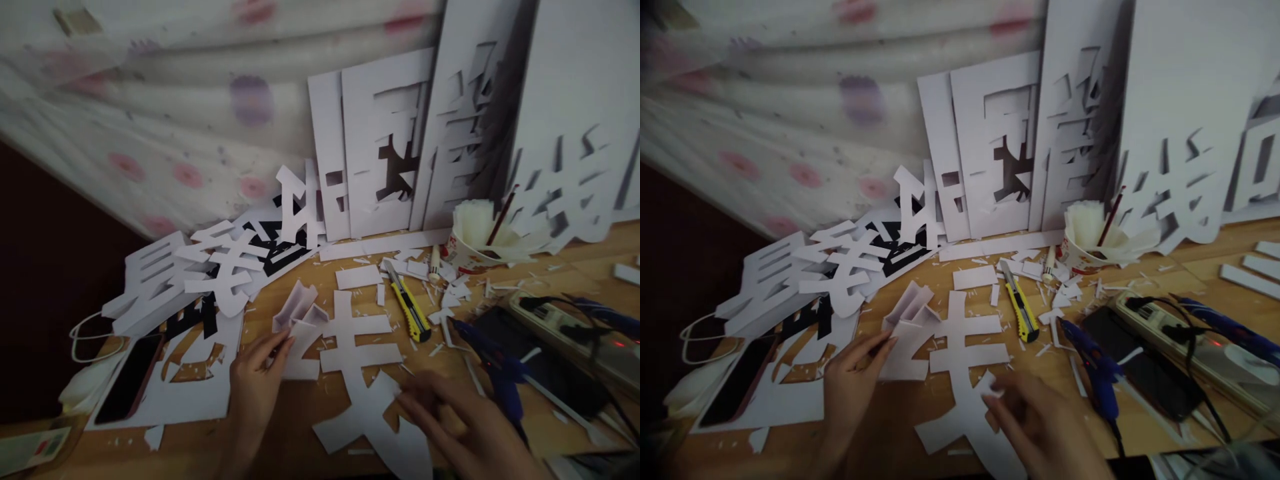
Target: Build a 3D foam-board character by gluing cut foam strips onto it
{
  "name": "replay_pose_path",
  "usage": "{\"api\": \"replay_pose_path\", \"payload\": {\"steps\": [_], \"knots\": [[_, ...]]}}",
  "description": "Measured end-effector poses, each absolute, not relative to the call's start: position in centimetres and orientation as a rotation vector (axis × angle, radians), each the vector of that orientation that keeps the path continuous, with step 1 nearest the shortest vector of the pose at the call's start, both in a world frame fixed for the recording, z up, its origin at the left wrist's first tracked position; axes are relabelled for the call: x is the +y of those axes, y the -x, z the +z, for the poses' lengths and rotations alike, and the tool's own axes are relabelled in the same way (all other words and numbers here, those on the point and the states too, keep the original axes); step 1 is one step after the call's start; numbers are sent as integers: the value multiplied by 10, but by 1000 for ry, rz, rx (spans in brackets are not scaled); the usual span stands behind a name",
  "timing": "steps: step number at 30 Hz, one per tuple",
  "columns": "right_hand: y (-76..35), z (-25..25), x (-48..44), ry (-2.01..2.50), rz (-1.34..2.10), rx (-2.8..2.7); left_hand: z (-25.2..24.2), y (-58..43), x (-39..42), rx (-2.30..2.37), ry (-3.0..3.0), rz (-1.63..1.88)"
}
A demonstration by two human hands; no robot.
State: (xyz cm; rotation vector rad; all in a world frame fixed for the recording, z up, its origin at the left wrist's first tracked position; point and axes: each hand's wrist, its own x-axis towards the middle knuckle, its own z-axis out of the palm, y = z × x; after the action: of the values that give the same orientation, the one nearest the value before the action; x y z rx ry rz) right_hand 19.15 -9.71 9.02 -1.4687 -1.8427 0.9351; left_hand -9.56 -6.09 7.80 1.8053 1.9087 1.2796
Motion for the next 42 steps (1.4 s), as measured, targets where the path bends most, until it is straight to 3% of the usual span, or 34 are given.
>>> {"api": "replay_pose_path", "payload": {"steps": [3,10,42], "knots": [[-149,66,-73,1436,911,-1662,74,89,-59,1882,-1975,1229],[-117,15,-68,1495,945,-1805,66,72,-52,1819,-2145,1155],[-124,7,-65,1471,938,-1843,53,64,-52,1871,-2235,1036]]}}
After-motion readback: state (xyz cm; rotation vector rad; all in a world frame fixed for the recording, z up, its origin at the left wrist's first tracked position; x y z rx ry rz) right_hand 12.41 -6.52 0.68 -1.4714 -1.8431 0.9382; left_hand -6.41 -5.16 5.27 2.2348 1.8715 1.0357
